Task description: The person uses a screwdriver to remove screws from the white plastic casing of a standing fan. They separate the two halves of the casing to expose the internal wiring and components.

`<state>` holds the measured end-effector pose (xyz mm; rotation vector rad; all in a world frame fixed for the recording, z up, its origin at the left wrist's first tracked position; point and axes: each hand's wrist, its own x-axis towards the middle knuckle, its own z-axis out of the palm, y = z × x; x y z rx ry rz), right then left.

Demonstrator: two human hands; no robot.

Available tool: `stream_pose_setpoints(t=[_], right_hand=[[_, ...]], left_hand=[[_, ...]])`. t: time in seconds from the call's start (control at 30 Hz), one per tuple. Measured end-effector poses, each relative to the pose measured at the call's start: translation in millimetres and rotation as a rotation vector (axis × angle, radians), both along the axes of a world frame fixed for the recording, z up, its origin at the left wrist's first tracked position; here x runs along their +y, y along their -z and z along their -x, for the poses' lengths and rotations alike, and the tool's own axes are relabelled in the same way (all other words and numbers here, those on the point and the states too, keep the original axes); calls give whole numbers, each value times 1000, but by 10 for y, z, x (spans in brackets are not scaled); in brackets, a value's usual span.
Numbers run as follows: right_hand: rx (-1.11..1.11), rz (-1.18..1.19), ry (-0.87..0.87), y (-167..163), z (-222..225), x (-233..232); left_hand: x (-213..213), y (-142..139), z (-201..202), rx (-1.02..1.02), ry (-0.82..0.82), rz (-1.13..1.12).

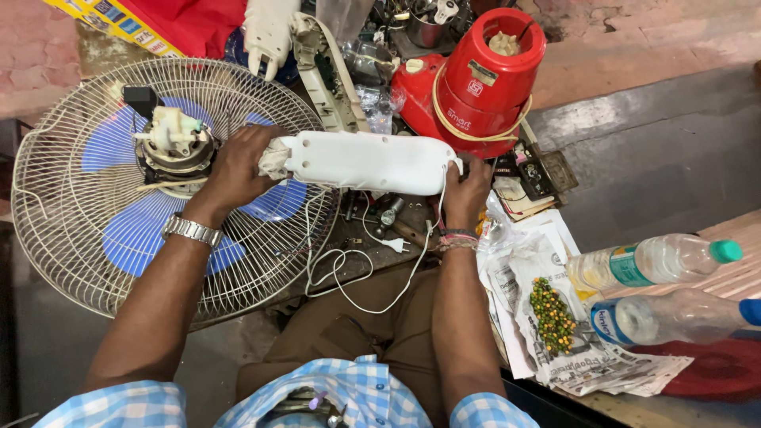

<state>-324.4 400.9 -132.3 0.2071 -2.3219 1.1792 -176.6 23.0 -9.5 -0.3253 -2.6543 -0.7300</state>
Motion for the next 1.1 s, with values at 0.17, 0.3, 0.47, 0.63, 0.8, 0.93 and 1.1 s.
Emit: stream_pose_setpoints(t=[0.17, 0.3, 0.47, 0.63, 0.8, 0.93, 1.1], right_hand=[[158, 36, -45, -30, 7, 30], [-114, 89, 41, -50, -1, 9], [143, -1, -152, -54, 54, 47], [-17, 128, -2, 3, 31, 88], [-126, 74, -49, 112, 46, 132], [10, 479, -283, 219, 118, 266], [-151, 308, 162, 317, 142, 324]], left_hand=[[0, -11, 16, 9, 9, -14], [-4, -6, 16, 7, 5, -1], [-16, 17, 34, 49, 4, 8], [38, 57, 17, 18, 7, -7], [63, 4, -7, -36, -23, -3], [76, 1, -2, -38, -20, 0], [45, 31, 1, -15, -8, -7]])
